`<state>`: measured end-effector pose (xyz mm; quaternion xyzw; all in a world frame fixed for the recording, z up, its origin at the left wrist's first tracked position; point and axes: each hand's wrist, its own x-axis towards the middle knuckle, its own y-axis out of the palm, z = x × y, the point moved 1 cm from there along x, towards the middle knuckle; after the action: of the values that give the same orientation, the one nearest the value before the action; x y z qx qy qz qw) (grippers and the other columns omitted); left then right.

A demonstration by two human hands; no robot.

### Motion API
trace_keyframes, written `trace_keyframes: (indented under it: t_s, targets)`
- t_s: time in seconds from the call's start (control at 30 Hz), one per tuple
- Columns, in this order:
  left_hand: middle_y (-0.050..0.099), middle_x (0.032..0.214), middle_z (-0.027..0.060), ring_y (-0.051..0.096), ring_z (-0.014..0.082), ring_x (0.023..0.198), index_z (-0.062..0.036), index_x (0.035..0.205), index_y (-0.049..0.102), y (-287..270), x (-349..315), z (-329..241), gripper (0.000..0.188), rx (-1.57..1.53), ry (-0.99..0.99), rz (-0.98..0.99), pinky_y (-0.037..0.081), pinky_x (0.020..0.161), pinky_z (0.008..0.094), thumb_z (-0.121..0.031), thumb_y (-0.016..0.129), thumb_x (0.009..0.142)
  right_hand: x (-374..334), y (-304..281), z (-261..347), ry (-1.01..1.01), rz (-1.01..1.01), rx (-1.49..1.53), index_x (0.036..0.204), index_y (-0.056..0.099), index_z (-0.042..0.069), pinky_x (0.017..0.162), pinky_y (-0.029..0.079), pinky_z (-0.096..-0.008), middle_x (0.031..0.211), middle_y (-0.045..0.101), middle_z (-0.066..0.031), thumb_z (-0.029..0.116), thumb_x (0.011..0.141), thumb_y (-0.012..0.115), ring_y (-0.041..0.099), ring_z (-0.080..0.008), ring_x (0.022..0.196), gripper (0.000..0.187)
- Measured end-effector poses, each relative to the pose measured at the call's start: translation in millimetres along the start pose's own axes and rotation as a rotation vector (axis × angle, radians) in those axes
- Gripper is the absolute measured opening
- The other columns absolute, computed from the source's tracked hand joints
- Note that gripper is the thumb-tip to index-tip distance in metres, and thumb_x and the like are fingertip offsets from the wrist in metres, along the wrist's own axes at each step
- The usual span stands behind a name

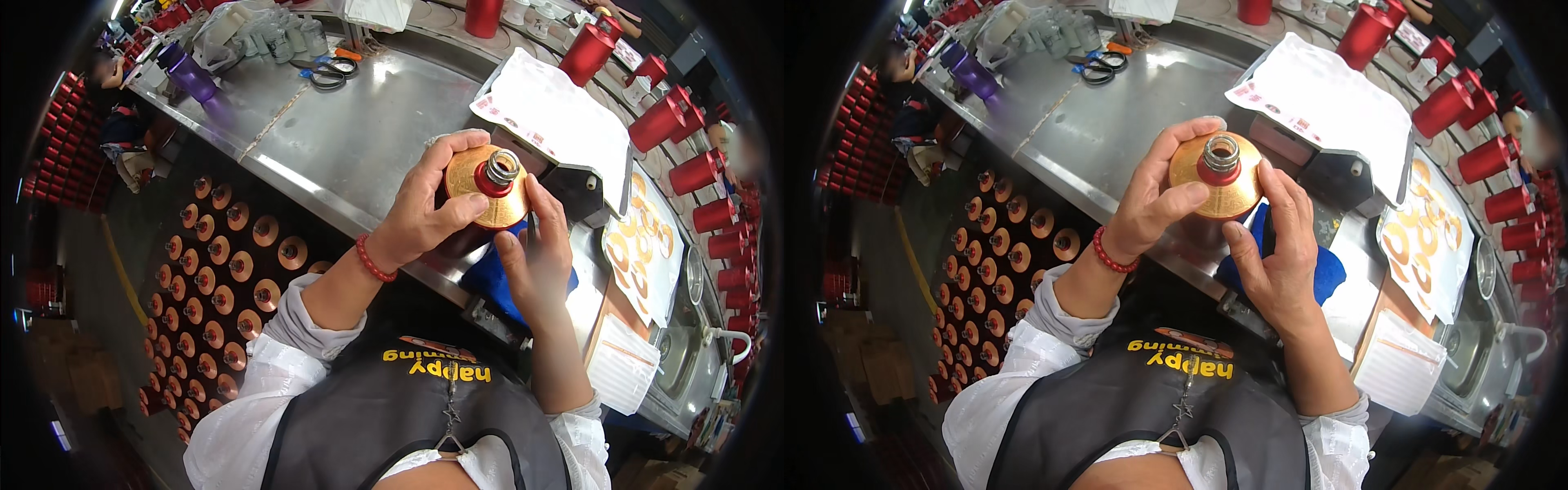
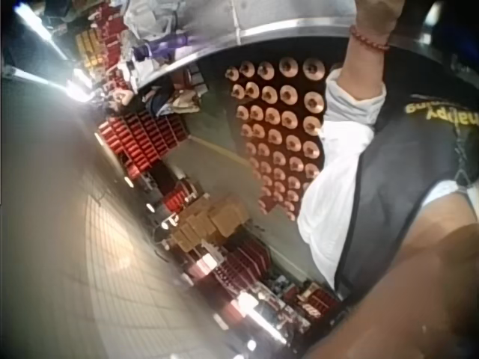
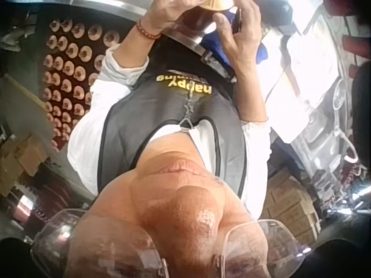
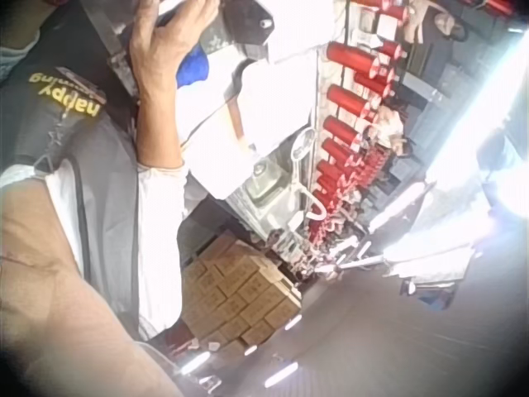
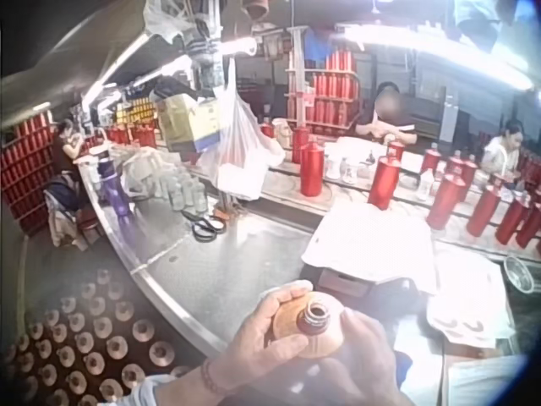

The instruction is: The person assembles red cylindrical containers by hand, placing a gold-colored cap on the top, wiping the surface with a cloth, and applying a label. The person handles each cylinder one at a time and places the finished units into a tray.

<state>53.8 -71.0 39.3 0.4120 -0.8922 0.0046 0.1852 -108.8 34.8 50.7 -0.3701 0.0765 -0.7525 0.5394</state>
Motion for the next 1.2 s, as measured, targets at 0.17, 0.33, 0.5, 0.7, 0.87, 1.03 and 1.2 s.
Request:
trace_keyframes:
  t_s: [0.17,0.33,0.5,0.7,0.87,1.03,1.2]
  targets:
    - [0.05,0.14,0.0145,0.051,0.0198,0.13,0.0024,0.146,0.036,1,-1,1,0.066,0.035,0.002,-0.008,0.04,0.111,0.0336,-0.017,0.064,0.09,1,0,3,-0.019,-0.009,0.027,0.14,0.05,-0.003,0.103,0.045,-0.0405,0.132,0.055,-0.0228,0.019,0.091,0.072,0.056,-0.0355,0.122,0.058]
    - [0.05,0.141,0.0153,0.05,0.0208,0.131,0.0025,0.147,0.033,2,-4,1,0.068,0.006,0.024,-0.013,0.039,0.112,0.0346,-0.026,0.064,0.093,4,-6,7,0.019,0.013,0.058,0.139,0.052,-0.003,0.102,0.045,-0.0385,0.131,0.056,-0.0222,0.023,0.095,0.068,0.057,-0.0335,0.12,0.053]
    - [0.05,0.141,0.0162,0.051,0.0214,0.129,0.0025,0.148,0.033,11,-16,4,0.065,0.056,0.118,-0.121,0.039,0.111,0.0351,-0.035,0.057,0.099,5,-5,10,0.079,0.021,0.135,0.141,0.051,-0.002,0.101,0.045,-0.037,0.13,0.058,-0.0205,0.025,0.096,0.068,0.058,-0.0309,0.119,0.055]
    - [0.06,0.127,0.0148,0.057,0.0179,0.119,0.0042,0.136,0.045,1,-19,0,0.046,-0.123,0.016,-0.211,0.043,0.105,0.0326,-0.027,0.051,0.103,10,5,17,0.035,0.027,0.11,0.14,0.054,0.001,0.102,0.045,-0.038,0.131,0.059,-0.0195,0.023,0.095,0.067,0.058,-0.0304,0.119,0.052]
    - [0.063,0.12,0.0126,0.06,0.0155,0.113,0.003,0.128,0.051,-5,-2,-10,0.04,-0.213,-0.118,-0.109,0.046,0.1,0.0304,-0.025,0.055,0.1,12,7,16,0.113,0.041,0.126,0.137,0.057,0.0,0.103,0.044,-0.0389,0.13,0.061,-0.0191,0.021,0.093,0.068,0.057,-0.0304,0.12,0.05]
    - [0.064,0.115,0.0099,0.062,0.0134,0.108,0.0008,0.124,0.053,-11,9,-13,0.035,-0.37,-0.258,-0.045,0.048,0.097,0.0288,-0.024,0.054,0.099,15,7,13,0.094,0.06,0.147,0.137,0.055,-0.001,0.103,0.043,-0.0385,0.13,0.06,-0.0192,0.022,0.093,0.068,0.057,-0.0299,0.12,0.052]
    - [0.066,0.107,0.006,0.063,0.0115,0.099,-0.0002,0.115,0.059,-21,35,-8,0.03,-0.352,-0.389,0.156,0.049,0.091,0.0264,-0.023,0.055,0.097,14,6,12,0.093,0.078,0.156,0.139,0.052,-0.002,0.104,0.042,-0.0377,0.13,0.059,-0.0193,0.024,0.093,0.067,0.057,-0.0295,0.12,0.055]
